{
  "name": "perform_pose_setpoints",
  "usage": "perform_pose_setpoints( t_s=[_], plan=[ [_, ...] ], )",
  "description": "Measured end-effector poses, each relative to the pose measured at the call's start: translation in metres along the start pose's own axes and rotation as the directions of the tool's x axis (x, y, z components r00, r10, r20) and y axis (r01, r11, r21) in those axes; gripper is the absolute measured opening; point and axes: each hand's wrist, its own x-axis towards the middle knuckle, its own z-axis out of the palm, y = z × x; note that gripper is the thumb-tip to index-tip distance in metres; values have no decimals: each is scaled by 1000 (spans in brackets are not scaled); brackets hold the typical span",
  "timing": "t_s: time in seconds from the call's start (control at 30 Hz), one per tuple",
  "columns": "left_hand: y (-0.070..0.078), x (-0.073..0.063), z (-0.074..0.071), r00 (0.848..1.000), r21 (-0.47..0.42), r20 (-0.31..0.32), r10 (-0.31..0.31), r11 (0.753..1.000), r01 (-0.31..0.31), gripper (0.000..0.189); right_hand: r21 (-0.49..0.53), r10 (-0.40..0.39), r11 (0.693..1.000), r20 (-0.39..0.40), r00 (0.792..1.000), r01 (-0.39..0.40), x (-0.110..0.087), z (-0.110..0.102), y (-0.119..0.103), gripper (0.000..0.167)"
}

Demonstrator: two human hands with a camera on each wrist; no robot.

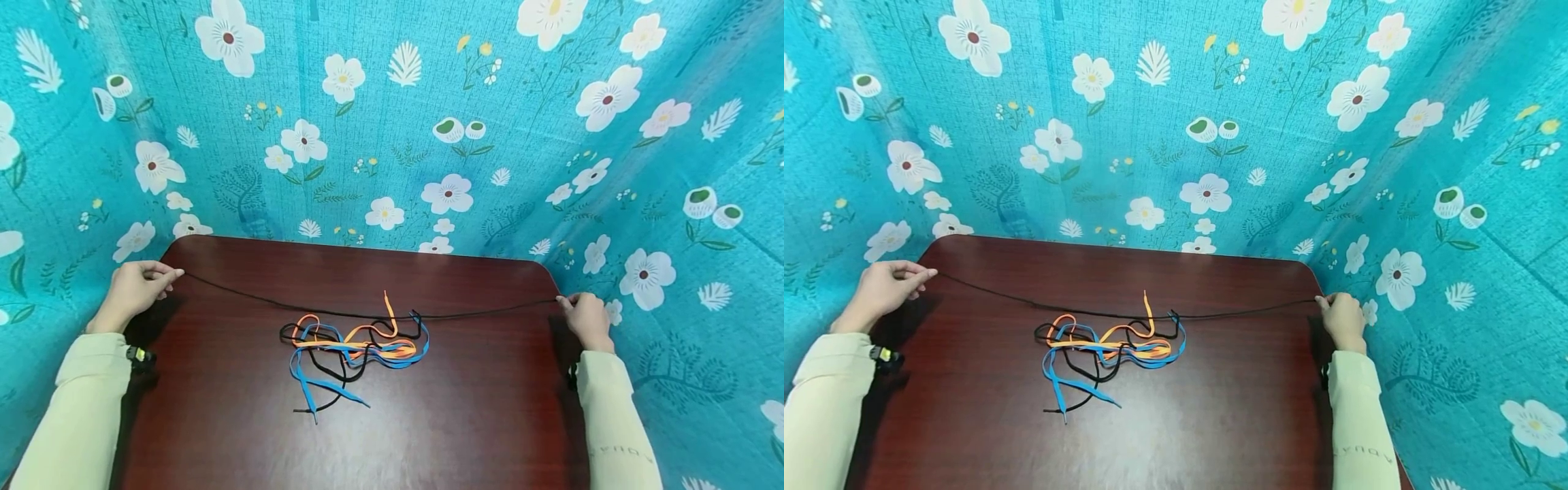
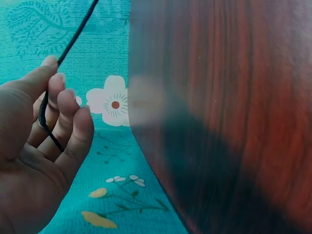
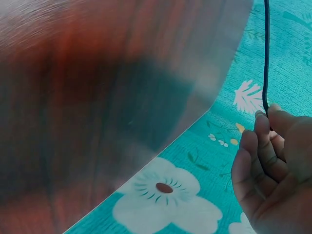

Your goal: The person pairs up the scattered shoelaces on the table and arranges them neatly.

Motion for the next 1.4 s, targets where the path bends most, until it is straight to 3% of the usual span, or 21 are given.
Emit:
perform_pose_setpoints(
  t_s=[0.13, 0.27, 0.6, 0.87, 1.0, 1.1, 1.2, 1.3, 1.4],
  plan=[
    [0, 8, 2, 999, -35, -33, -17, 999, 16, 44, 33, 14, 999, 8, 1000, -14, 8, -2, -4, 45],
    [-1, 14, 4, 999, -58, -51, 6, 998, -9, 35, 58, 2, 998, 16, 1000, -3, 14, -5, -9, 38],
    [-5, 30, 10, 999, -97, 8, 35, 995, -34, 34, 91, 12, 996, 33, 999, -15, 35, 2, -18, 38],
    [-19, 39, 15, 997, -52, -14, -82, 995, 81, 41, 20, 83, 996, 137, 987, -87, 45, 5, -23, 38],
    [-26, 39, 16, 994, -7, -43, -96, 995, 96, 42, 1, 132, 991, 177, 975, -134, 49, 6, -27, 47],
    [-31, 42, 18, 996, 17, -41, -79, 997, 79, 35, 12, 152, 988, 168, 974, -157, 53, 10, -27, 51],
    [-36, 46, 21, 998, 3, 2, -67, 998, 67, 33, 37, 159, 985, 149, 976, -167, 56, 13, -27, 49],
    [-37, 48, 24, 996, -24, 47, -75, 997, 76, 33, 64, 155, 985, 118, 981, -163, 59, 15, -27, 46],
    [-36, 49, 26, 994, -37, 53, -94, 995, 96, 35, 93, 153, 983, 86, 985, -160, 61, 16, -27, 41]
  ],
)
